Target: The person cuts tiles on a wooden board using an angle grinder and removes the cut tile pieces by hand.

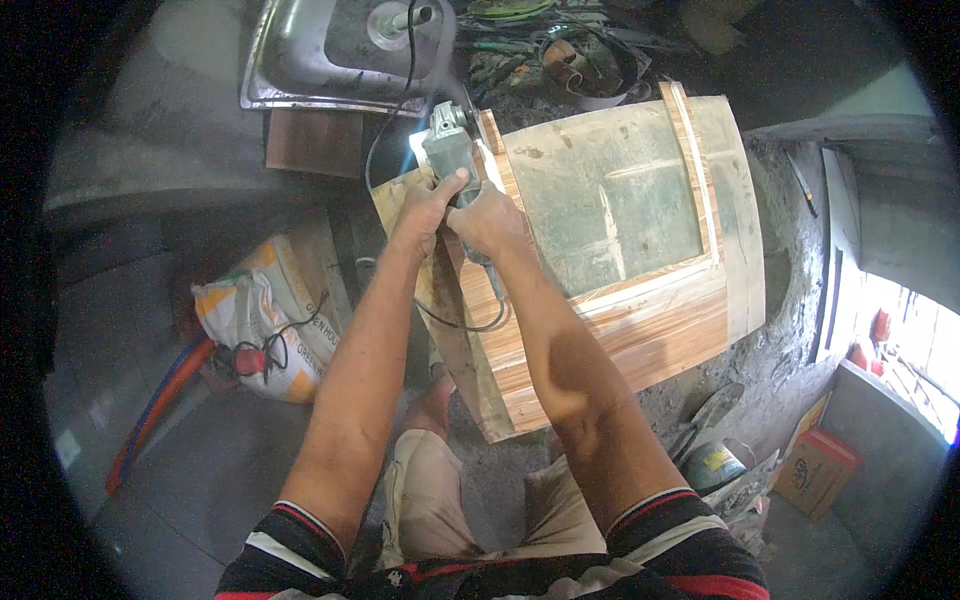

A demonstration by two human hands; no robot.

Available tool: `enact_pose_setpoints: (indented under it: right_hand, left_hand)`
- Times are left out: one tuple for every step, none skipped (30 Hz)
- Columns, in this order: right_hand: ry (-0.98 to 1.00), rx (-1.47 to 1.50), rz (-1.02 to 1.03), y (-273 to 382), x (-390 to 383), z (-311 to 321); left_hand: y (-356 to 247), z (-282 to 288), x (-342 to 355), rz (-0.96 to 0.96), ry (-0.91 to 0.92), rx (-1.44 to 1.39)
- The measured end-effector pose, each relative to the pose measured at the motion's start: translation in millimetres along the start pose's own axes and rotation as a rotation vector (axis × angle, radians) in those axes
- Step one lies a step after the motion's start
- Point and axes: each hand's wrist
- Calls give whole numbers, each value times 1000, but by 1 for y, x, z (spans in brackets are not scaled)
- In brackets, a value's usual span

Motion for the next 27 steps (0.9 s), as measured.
enact_pose_setpoints:
  right_hand:
    - [0, -1, 0, 0, 0, 0]
    - [-6, -3, 5, -1, -1, 0]
    - [-12, -6, 9, -1, -1, -1]
    - [-12, -7, 9, -2, -2, 0]
    - [-9, -9, 1, -2, -2, 0]
    - [-5, -11, -6, -3, -3, 1]
    - [-4, -9, -5, -1, -4, 1]
    - [-1, -12, -9, 1, -6, 1]
    - [1, -15, -14, 3, -8, 1]
    - [-1, -17, -15, 1, -8, 1]
    - [-5, -11, -20, 0, -8, 1]
    - [-9, -6, -25, -2, -8, 1]
    - [-8, -6, -25, -1, -9, 1]
    - [-7, -6, -25, -1, -11, 0]
    - [-6, -5, -24, -1, -12, 0]
    - [-9, -6, -24, -5, -10, -1]
    - [-14, -7, -13, -8, -9, -3]
    - [-20, -7, -1, -11, -7, -3]
    - [-17, -6, 1, -8, -10, -3]
    - [10, -12, -19, -4, -13, -2]
    - [38, -18, -39, 0, -16, -2]
    - [33, -21, -41, -4, -16, -1]
    - [25, -21, -40, -6, -15, -1]
    - [17, -20, -38, -9, -14, -1]
    - [19, -19, -37, -8, -17, -2]
    - [8, -15, -34, -7, -19, -2]
    - [-3, -11, -31, -6, -21, -3]
  left_hand:
    - [0, 0, -1, -2, 3, -10]
    - [1, 0, -1, -4, 5, -19]
    - [1, 0, -2, -4, 5, -20]
    - [1, -1, -3, 1, 2, -17]
    - [1, -1, -3, 7, -2, -15]
    - [1, -2, -4, 7, -1, -15]
    - [1, -1, -4, 14, 6, -26]
    - [1, 1, -5, 21, 13, -37]
    - [2, 2, -5, 20, 11, -35]
    - [2, 2, -5, 21, 16, -26]
    - [2, 1, -6, 21, 21, -17]
    - [2, 0, -6, 22, 23, -18]
    - [3, 1, -6, 18, 9, -9]
    - [5, 1, -7, 14, -5, 0]
    - [6, 2, -7, 15, -6, 0]
    - [8, 1, -7, 22, -12, 20]
    - [9, 0, -6, 28, -19, 40]
    - [10, -1, -5, 27, -16, 38]
    - [12, 2, -5, 15, -20, 46]
    - [13, 5, -5, 2, -23, 55]
    - [14, 8, -6, 2, -28, 57]
    - [13, 5, -7, 4, -25, 60]
    - [13, 3, -8, 7, -22, 64]
    - [12, 0, -9, 6, -19, 62]
    - [12, 1, -11, 10, -24, 60]
    - [12, 2, -12, 14, -28, 58]
    - [12, 3, -14, 14, -31, 60]
Point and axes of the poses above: each hand's wrist, its own x-axis towards the middle knuckle, its own z-axis out of the back of the hand, y = z × x, and after that the axes turned 4 degrees about -y, right-handed
